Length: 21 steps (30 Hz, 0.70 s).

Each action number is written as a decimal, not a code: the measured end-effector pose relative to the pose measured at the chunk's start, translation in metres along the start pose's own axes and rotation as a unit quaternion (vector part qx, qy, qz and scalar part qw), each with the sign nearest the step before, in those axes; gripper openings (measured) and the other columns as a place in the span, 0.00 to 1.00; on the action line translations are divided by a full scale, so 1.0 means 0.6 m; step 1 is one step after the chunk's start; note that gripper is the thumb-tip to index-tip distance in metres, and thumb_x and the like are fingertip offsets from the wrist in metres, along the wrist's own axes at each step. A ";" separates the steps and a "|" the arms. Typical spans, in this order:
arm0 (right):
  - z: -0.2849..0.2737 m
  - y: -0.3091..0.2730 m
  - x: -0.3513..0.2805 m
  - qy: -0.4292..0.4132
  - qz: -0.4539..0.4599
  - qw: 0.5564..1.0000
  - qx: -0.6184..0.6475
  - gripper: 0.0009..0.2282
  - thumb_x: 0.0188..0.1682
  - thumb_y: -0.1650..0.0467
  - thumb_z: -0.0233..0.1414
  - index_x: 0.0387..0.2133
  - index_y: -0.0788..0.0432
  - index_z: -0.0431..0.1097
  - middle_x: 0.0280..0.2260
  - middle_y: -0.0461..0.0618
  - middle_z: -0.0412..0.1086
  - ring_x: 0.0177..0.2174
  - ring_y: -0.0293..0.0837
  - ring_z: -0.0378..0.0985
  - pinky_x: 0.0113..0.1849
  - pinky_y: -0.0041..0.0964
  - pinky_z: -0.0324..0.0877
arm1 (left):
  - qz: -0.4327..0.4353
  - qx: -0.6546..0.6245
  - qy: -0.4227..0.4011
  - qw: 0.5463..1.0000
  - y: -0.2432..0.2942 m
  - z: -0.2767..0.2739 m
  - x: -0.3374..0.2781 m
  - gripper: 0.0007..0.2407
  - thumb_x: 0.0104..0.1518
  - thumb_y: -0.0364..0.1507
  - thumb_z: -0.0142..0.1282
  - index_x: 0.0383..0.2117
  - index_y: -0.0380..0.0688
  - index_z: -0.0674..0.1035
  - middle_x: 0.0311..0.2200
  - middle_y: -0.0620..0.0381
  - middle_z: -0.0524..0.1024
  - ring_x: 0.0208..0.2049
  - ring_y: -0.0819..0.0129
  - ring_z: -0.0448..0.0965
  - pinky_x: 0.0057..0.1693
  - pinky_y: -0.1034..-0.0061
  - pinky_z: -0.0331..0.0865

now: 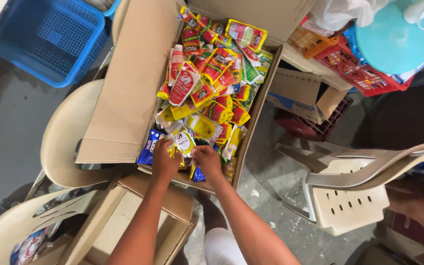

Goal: The recorder is taking condiment packets from a box and hanging them on display clips on a store shelf.

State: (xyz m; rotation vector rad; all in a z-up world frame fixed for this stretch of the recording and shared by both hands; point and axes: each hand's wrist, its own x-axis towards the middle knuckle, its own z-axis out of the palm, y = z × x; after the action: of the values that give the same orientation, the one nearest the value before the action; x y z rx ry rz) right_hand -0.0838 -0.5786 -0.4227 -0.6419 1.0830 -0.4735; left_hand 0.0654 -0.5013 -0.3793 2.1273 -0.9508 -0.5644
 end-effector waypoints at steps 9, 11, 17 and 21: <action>0.017 -0.025 -0.032 -0.109 -0.083 0.968 -0.212 0.17 0.52 0.63 0.57 0.49 0.60 0.69 0.42 0.39 0.75 0.39 0.29 0.76 0.40 0.26 0.70 | -0.196 -0.106 -0.021 0.975 0.013 -0.037 -0.079 0.09 0.52 0.25 0.64 0.39 0.40 0.81 0.35 0.49 0.79 0.37 0.60 0.77 0.47 0.68 0.71; 0.020 -0.035 -0.060 -0.124 -0.050 0.958 -0.255 0.16 0.51 0.64 0.58 0.48 0.60 0.71 0.40 0.41 0.76 0.38 0.30 0.76 0.39 0.27 0.70 | -0.217 -0.173 -0.012 0.961 0.013 -0.041 -0.105 0.12 0.52 0.24 0.64 0.42 0.40 0.77 0.36 0.52 0.78 0.37 0.64 0.77 0.45 0.70 0.73; 0.050 -0.060 -0.145 -0.135 0.082 0.966 -0.203 0.10 0.48 0.69 0.60 0.40 0.61 0.73 0.32 0.45 0.74 0.29 0.37 0.73 0.31 0.36 0.69 | -0.224 -0.393 0.058 0.890 -0.002 -0.057 -0.186 0.21 0.51 0.22 0.61 0.50 0.38 0.67 0.41 0.58 0.77 0.40 0.73 0.80 0.46 0.78 0.76; 0.057 -0.039 -0.180 -0.165 0.031 0.961 -0.220 0.08 0.50 0.69 0.59 0.38 0.61 0.72 0.33 0.43 0.75 0.31 0.32 0.75 0.34 0.28 0.70 | -0.283 -0.373 0.092 0.879 -0.012 -0.084 -0.232 0.15 0.53 0.25 0.63 0.46 0.38 0.74 0.36 0.57 0.81 0.36 0.75 0.79 0.44 0.80 0.74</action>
State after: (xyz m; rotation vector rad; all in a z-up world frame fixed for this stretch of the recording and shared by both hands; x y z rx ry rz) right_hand -0.0968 -0.5180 -0.3253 -1.0355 0.8883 -0.0588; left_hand 0.0127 -0.3684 -0.3395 1.6580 0.0573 -0.8286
